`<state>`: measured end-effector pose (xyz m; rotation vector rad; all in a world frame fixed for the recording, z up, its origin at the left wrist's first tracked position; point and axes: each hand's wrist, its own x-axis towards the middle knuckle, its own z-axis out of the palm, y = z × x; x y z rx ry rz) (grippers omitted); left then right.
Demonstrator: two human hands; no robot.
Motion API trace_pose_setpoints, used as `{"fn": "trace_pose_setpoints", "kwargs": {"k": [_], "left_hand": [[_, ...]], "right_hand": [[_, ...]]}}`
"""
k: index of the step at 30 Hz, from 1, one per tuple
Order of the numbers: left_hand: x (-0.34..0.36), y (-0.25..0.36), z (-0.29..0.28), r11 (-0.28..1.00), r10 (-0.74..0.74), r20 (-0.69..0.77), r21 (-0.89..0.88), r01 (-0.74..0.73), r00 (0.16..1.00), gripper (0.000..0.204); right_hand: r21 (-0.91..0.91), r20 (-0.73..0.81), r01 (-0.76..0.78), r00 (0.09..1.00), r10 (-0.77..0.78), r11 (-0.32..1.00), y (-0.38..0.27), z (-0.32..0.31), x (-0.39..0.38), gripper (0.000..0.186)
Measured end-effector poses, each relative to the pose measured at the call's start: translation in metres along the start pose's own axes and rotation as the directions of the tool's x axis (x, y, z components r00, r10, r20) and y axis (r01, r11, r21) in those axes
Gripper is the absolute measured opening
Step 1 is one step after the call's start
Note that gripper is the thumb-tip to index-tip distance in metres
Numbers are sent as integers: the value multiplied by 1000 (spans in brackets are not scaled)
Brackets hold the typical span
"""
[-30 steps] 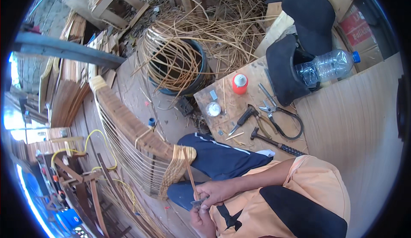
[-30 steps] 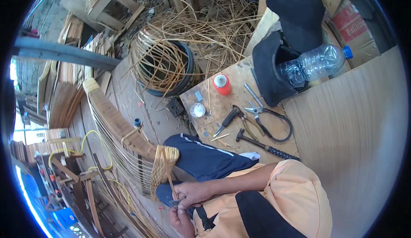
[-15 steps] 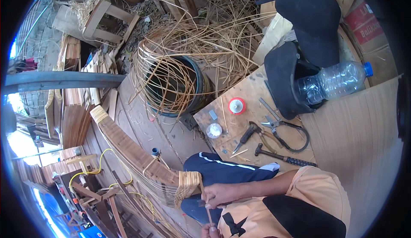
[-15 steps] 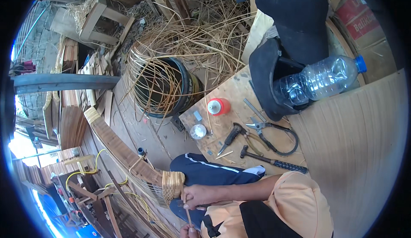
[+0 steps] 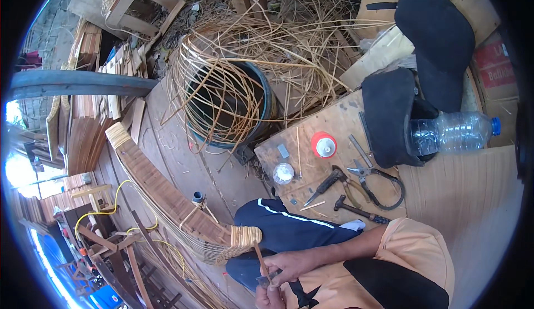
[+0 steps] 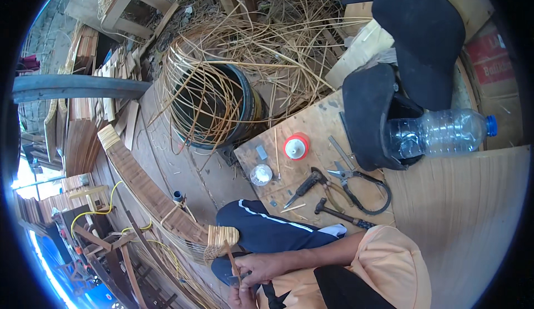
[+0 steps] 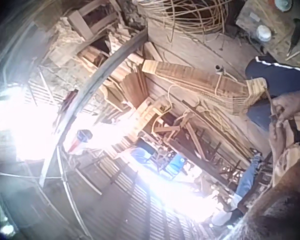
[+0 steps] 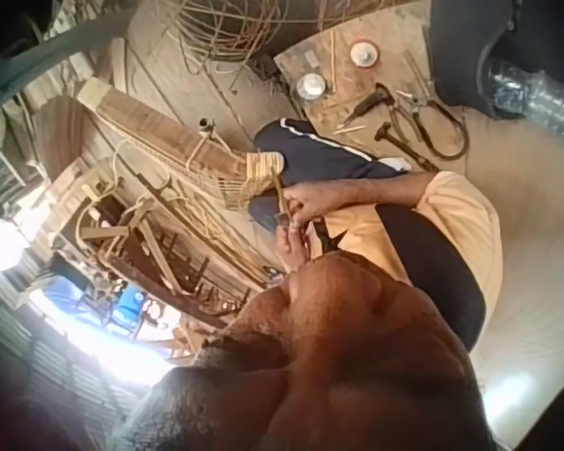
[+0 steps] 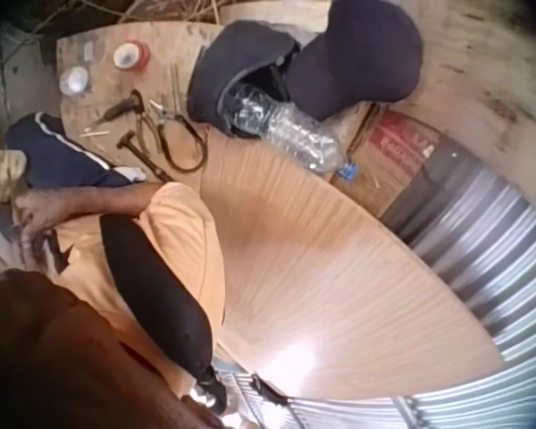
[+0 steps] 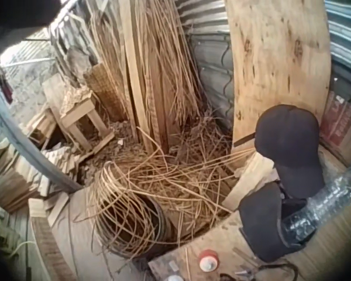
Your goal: Weaving rattan strips onto a wooden furniture frame to create a textured surface.
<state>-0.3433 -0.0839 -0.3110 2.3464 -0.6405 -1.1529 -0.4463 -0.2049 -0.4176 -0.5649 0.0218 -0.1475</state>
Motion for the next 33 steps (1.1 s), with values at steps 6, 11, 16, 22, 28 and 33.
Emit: {"fn": "trace_pose_setpoints", "kwargs": {"k": [6, 11, 16, 22, 28, 33], "left_hand": [[-9, -36, -28, 988, 56, 58, 139, -64, 997, 22], [-13, -51, -52, 987, 59, 117, 144, -76, 991, 23], [0, -51, -75, 920, 273, 252, 213, -329, 928, 19], [-20, -60, -93, 922, 347, 191, 110, -371, 918, 22], [-9, -83, -94, 972, -94, 195, 230, 48, 976, 30], [35, -68, -62, 998, 63, -11, -18, -63, 998, 11]], "right_hand": [[199, -77, 26, 997, -11, 980, 17, -4, 9, 38], [222, -66, -10, 998, 25, 975, 10, -7, 16, 34], [171, -88, -78, 992, 94, 982, 14, -8, 25, 28], [175, -704, -41, 693, 154, 984, -36, -35, 9, 28], [43, -500, -40, 864, 56, 998, -15, -22, 6, 28], [8, -516, -193, 840, 169, 981, -1, -23, 5, 31]]}}
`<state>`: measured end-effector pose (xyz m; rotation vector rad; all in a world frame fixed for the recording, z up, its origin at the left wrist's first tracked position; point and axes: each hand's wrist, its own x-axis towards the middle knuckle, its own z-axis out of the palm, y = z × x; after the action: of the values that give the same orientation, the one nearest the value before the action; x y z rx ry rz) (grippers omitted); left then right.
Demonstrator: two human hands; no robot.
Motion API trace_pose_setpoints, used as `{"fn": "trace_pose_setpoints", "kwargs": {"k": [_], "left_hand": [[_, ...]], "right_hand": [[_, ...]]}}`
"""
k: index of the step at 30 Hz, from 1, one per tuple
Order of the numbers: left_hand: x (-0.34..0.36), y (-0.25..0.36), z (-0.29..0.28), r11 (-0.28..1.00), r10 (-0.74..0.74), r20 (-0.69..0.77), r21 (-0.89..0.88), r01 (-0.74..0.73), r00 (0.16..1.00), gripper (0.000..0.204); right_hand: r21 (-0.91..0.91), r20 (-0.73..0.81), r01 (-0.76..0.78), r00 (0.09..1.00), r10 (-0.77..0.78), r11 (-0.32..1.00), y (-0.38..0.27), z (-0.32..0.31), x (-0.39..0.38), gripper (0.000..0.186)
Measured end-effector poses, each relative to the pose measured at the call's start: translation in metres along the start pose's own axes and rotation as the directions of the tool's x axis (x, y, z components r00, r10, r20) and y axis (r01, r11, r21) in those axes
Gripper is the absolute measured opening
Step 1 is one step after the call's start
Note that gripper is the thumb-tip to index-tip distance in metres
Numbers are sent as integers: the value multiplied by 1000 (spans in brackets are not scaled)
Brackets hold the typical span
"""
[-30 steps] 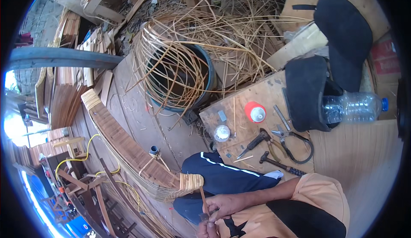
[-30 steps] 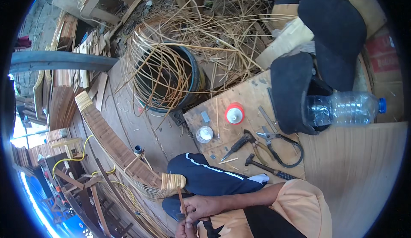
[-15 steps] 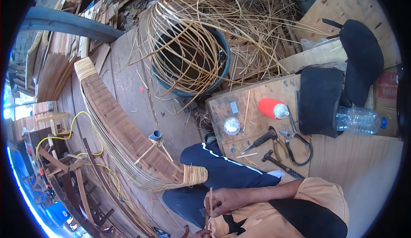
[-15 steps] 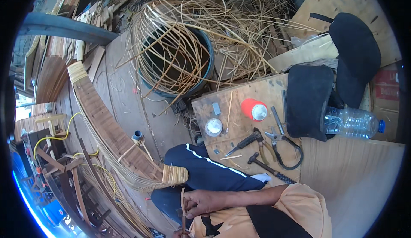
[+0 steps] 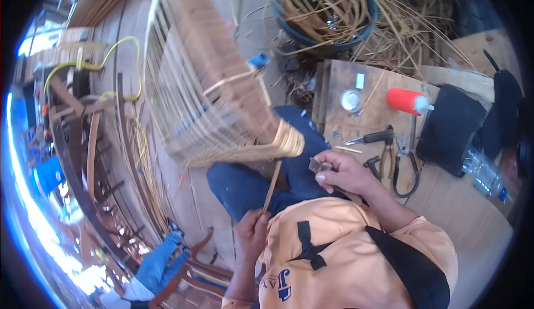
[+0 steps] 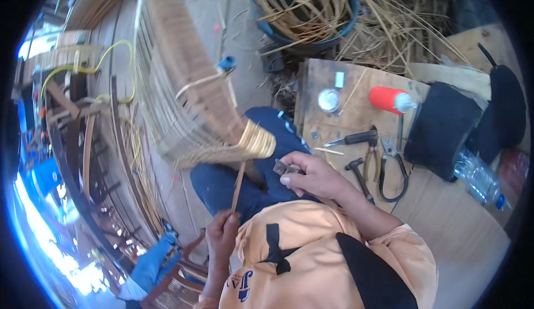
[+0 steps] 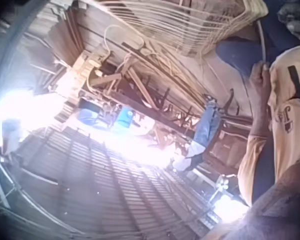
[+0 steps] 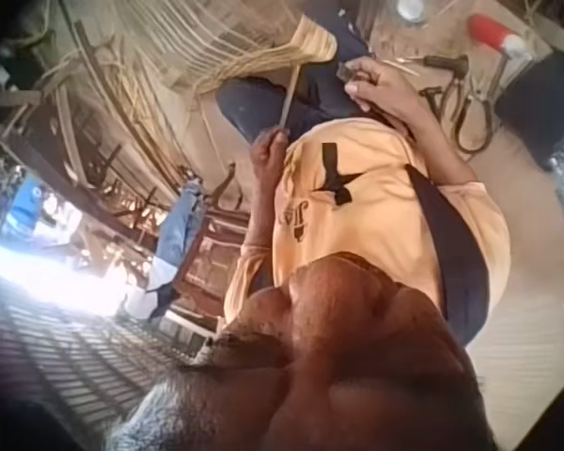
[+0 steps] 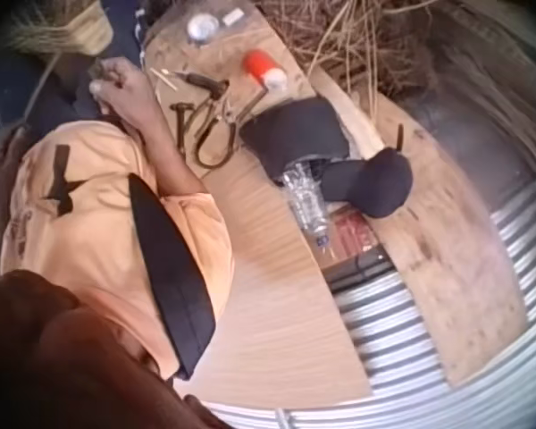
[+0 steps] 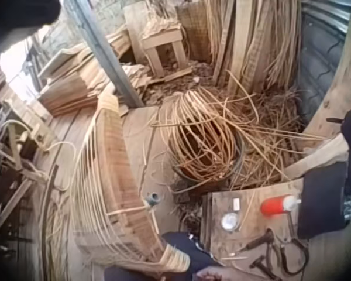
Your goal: Weaving rattan strips onto a wooden furniture frame to create a textured surface.
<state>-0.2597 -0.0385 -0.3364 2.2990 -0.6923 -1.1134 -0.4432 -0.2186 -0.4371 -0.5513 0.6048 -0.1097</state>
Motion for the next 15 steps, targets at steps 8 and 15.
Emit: {"fn": "trace_pose_setpoints", "kwargs": {"k": [8, 15], "left_hand": [[-13, -40, 10, 968, 147, -25, -200, -150, 989, 11], [-18, -45, 22, 942, 161, -80, -286, -178, 984, 14]], "right_hand": [[-165, 205, 24, 979, 10, 986, 12, 55, 15, 41], [-303, 188, 69, 982, -12, 951, 36, 90, 5, 30]]}}
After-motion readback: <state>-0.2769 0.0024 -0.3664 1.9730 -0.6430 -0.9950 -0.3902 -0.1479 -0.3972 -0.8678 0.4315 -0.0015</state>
